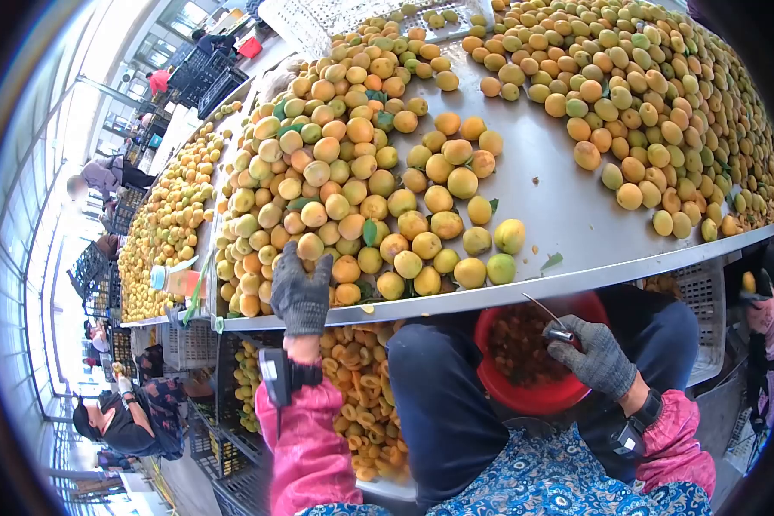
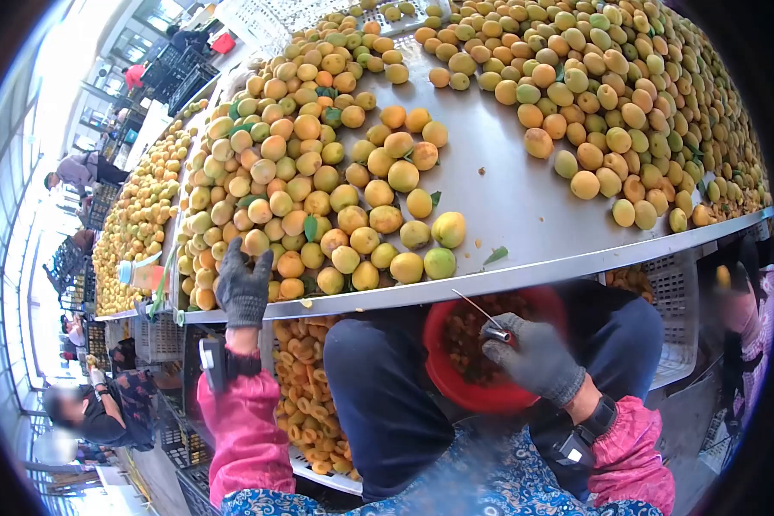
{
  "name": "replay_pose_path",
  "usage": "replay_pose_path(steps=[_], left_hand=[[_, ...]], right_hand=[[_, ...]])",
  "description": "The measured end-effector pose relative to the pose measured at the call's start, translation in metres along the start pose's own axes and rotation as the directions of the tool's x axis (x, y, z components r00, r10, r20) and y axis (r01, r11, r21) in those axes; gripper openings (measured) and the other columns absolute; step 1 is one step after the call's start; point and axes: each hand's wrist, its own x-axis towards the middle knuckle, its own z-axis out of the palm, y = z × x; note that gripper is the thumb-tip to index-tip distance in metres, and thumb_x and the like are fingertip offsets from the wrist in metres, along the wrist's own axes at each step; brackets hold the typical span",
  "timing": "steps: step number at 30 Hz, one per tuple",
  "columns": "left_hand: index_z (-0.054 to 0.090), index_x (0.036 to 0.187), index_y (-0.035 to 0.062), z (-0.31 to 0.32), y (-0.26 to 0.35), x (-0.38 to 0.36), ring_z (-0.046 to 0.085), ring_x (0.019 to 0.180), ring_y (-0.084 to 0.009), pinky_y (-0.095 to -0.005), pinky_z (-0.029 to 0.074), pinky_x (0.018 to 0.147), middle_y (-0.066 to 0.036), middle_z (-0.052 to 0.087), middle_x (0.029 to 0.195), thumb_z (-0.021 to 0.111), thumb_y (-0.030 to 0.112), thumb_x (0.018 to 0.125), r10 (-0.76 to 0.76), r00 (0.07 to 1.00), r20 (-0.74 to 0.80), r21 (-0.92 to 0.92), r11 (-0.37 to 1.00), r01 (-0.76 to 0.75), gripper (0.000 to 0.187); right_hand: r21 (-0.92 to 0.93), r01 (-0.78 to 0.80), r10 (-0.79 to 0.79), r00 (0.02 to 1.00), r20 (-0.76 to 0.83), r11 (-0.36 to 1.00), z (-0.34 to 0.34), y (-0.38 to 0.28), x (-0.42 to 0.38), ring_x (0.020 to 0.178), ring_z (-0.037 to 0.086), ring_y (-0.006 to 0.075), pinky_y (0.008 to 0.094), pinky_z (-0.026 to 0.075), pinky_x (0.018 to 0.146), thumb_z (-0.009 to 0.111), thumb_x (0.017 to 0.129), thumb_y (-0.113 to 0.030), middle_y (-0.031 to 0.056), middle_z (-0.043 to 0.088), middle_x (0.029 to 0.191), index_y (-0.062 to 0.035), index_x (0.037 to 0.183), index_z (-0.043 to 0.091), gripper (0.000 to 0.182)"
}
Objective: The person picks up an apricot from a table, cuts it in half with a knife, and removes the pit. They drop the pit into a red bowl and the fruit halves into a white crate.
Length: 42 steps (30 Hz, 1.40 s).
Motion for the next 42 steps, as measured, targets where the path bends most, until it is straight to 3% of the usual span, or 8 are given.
replay_pose_path(steps=[7,8,11,13,15,21,24,42], left_hand=[[0.060,0.112,0.0016,0.012,0.011,0.023,0.065,0.090,-0.0308,-0.0402,0.051,0.079,-0.016,0.067,0.100,0.072,0.039,0.082,0.001,1.000,0.028,0.136,0.991,-0.004,0.049],[0.060,0.110,0.0013,0.008,0.007,0.023,0.065,0.085,-0.0258,-0.0362,0.051,0.075,-0.012,0.067,0.096,0.071,0.035,0.085,-0.101,0.992,0.079,-0.220,0.969,0.116,0.043],[0.059,0.106,-0.0012,-0.013,0.015,0.007,0.063,0.075,-0.0149,-0.0272,0.052,0.068,-0.005,0.066,0.087,0.065,0.026,0.092,-0.230,0.950,0.213,-0.609,0.729,0.313,0.031],[0.058,0.104,-0.0025,-0.034,0.053,-0.018,0.062,0.074,-0.0186,-0.0310,0.053,0.069,-0.008,0.064,0.085,0.063,0.031,0.093,-0.249,0.873,0.418,-0.891,0.075,0.448,0.035],[0.057,0.104,-0.0032,-0.044,0.081,-0.043,0.062,0.075,-0.0214,-0.0346,0.054,0.071,-0.010,0.063,0.085,0.061,0.036,0.094,-0.125,0.856,0.502,-0.855,-0.224,0.468,0.040],[0.055,0.123,-0.0038,-0.052,0.184,-0.121,0.062,0.090,-0.0231,-0.0365,0.053,0.081,-0.012,0.062,0.099,0.060,0.031,0.095,-0.051,0.821,0.568,-0.719,-0.517,0.465,0.044],[0.052,0.124,-0.0046,-0.056,0.216,-0.144,0.062,0.093,-0.0237,-0.0359,0.052,0.083,-0.014,0.062,0.105,0.059,0.031,0.096,0.011,0.823,0.567,-0.712,-0.495,0.497,0.046],[0.056,0.113,-0.0063,-0.072,0.243,-0.175,0.063,0.092,-0.0206,-0.0327,0.050,0.087,-0.014,0.064,0.101,0.076,0.015,0.078,0.098,0.804,0.587,-0.745,-0.324,0.583,0.045]], right_hand=[[0.154,-0.228,0.235,0.972,-0.026,0.961,-0.007,0.001,-0.001,0.080,0.068,0.0266,0.0340,0.052,0.072,0.064,0.091,-0.023,0.0154,0.068,0.086,-0.0017,0.106,0.062,0.026],[0.151,-0.236,0.243,0.969,-0.031,0.960,-0.008,-0.001,0.000,0.077,0.067,0.0223,0.0326,0.052,0.071,0.062,0.092,-0.025,0.0133,0.067,0.084,-0.0017,0.107,0.061,0.028],[0.346,-0.152,0.175,0.984,-0.034,0.926,0.000,-0.012,0.001,0.068,0.054,0.0082,0.0241,0.046,0.064,0.054,0.099,-0.031,0.0010,0.059,0.077,-0.0037,0.110,0.061,0.030],[0.395,-0.161,0.175,0.985,0.000,0.904,0.002,-0.034,0.002,0.068,0.053,0.0078,0.0234,0.046,0.064,0.053,0.099,-0.030,0.0005,0.059,0.077,-0.0045,0.111,0.060,0.029],[0.438,-0.170,0.176,0.984,0.026,0.883,0.008,-0.049,0.003,0.068,0.053,0.0075,0.0226,0.045,0.063,0.053,0.100,-0.029,-0.0001,0.059,0.077,-0.0053,0.111,0.060,0.028],[0.376,0.024,-0.019,1.000,-0.017,0.926,0.030,-0.066,-0.007,0.071,0.060,0.0115,0.0277,0.049,0.067,0.054,0.099,-0.023,0.0054,0.062,0.079,-0.0039,0.113,0.059,0.024],[0.168,0.093,-0.090,0.996,-0.026,0.981,0.034,-0.058,-0.016,0.084,0.067,0.0348,0.0393,0.051,0.071,0.056,0.096,-0.019,0.0206,0.066,0.088,-0.0019,0.115,0.058,0.025],[0.160,0.090,-0.098,0.994,0.046,0.983,0.004,-0.033,-0.048,0.067,0.064,0.0389,0.0461,0.050,0.058,0.057,0.094,-0.027,0.0204,0.064,0.075,-0.0048,0.130,0.050,0.043]])
